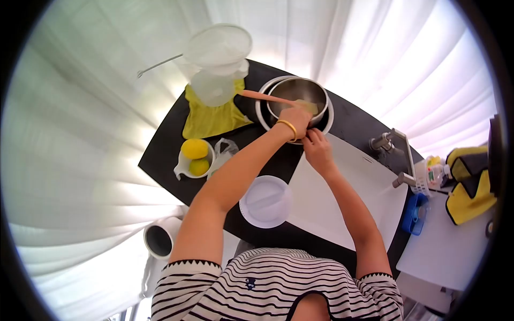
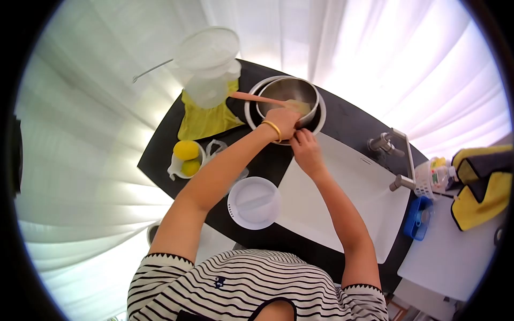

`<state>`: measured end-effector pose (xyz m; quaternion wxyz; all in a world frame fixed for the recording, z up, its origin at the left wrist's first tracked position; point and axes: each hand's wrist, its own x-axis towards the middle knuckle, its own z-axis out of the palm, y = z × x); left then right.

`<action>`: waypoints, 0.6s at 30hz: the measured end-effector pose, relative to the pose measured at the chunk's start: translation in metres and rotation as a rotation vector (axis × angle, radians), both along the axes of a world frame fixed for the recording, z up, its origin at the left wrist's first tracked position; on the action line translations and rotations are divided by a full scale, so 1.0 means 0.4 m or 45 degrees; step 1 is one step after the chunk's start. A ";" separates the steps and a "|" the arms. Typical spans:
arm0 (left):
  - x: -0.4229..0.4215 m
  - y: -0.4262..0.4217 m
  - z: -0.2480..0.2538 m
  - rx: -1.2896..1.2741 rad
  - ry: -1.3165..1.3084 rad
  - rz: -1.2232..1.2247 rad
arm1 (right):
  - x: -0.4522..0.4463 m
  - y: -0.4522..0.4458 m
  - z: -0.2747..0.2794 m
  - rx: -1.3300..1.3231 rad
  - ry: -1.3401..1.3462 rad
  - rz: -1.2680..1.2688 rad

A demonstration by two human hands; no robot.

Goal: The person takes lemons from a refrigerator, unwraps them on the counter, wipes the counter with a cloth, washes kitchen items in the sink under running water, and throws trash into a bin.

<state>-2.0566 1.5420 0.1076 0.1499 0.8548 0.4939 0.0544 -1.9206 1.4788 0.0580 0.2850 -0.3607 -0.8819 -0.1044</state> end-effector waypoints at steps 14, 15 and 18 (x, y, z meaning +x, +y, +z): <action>-0.191 -0.194 -0.015 0.499 -0.498 0.582 | 0.339 -0.601 -0.040 -0.823 0.554 -0.302; -0.221 -0.169 -0.004 0.387 -0.396 0.849 | 0.354 -0.636 -0.036 -0.965 0.619 -0.362; -0.269 -0.076 -0.010 0.163 -0.353 1.079 | 0.357 -0.686 -0.042 -0.939 0.681 -0.382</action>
